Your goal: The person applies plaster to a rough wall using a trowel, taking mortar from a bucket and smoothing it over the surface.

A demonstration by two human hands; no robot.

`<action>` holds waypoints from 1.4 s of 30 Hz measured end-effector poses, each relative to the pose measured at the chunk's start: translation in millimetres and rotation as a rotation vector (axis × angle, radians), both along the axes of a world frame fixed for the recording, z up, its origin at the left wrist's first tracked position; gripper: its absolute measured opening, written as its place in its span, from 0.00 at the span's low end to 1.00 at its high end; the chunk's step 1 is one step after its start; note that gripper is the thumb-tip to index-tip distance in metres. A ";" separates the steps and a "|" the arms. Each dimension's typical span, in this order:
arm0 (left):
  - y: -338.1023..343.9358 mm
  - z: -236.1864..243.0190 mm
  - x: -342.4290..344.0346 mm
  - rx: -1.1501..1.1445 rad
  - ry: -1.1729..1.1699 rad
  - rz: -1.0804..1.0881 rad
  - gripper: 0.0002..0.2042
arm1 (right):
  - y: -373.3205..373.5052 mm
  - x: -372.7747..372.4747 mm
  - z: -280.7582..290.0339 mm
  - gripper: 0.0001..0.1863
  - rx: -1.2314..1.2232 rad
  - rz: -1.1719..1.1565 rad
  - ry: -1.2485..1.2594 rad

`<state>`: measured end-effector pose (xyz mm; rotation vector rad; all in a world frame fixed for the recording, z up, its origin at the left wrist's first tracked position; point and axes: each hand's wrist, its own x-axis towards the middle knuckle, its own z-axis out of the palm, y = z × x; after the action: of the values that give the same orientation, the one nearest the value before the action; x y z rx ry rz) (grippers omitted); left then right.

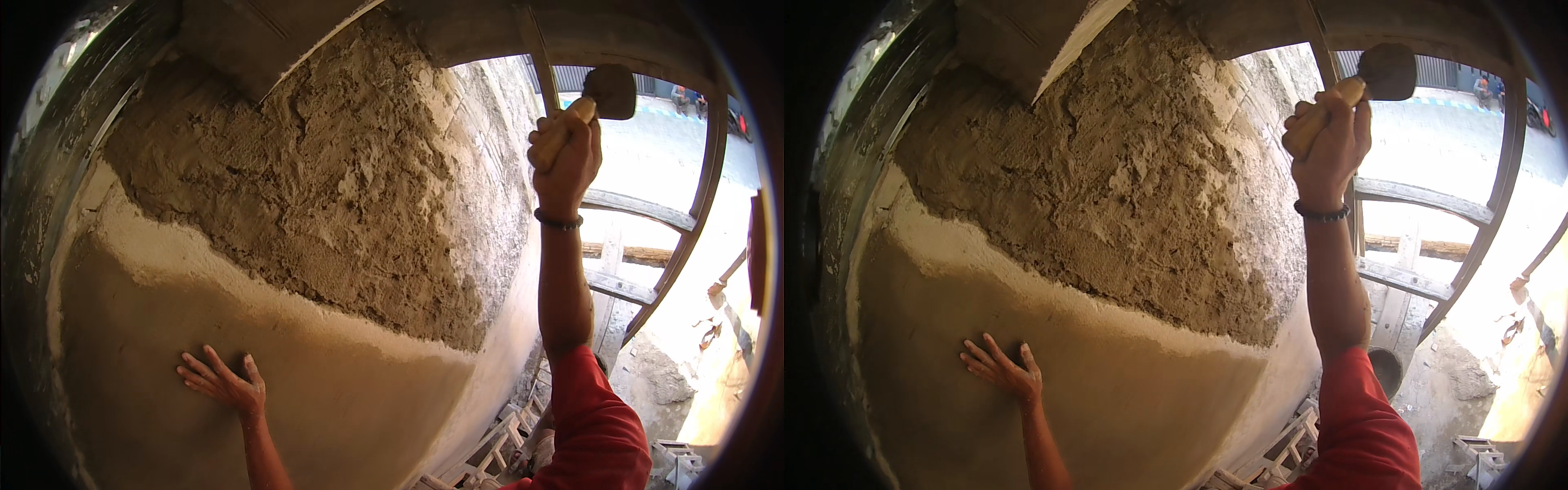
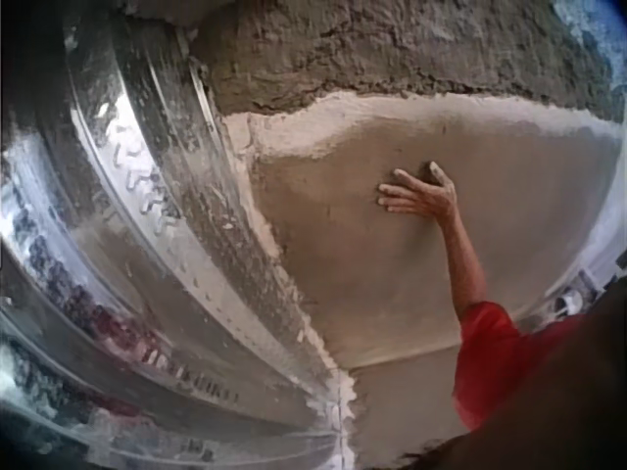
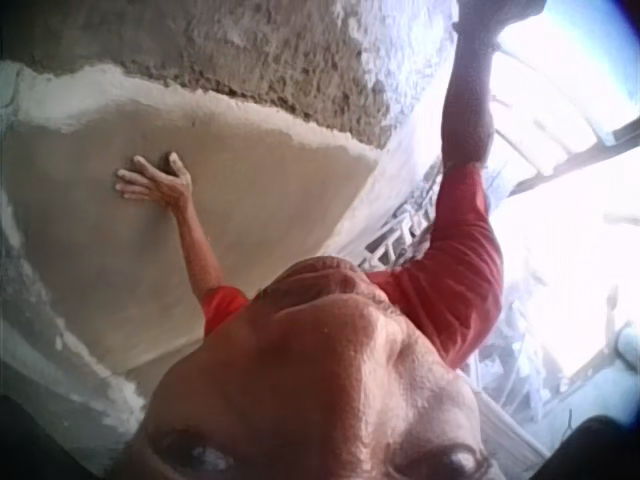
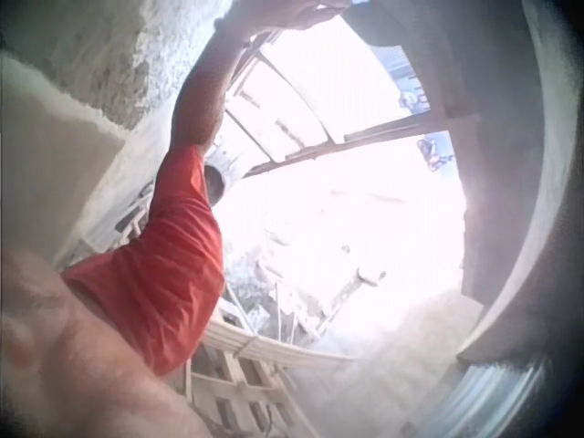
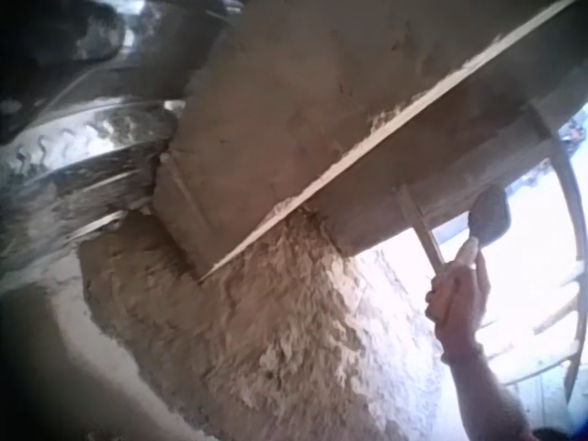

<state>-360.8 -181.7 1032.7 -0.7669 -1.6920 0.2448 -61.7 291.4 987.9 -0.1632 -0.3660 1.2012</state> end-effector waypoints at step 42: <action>-11.2 -2.6 5.9 0.010 0.065 -0.034 0.31 | -306.6 267.7 -555.2 0.26 0.399 0.052 -2.134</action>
<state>-355.0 -192.9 1030.1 -0.7712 -1.6163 0.2351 206.0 -15.2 432.7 -1.0708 -2.4063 0.5080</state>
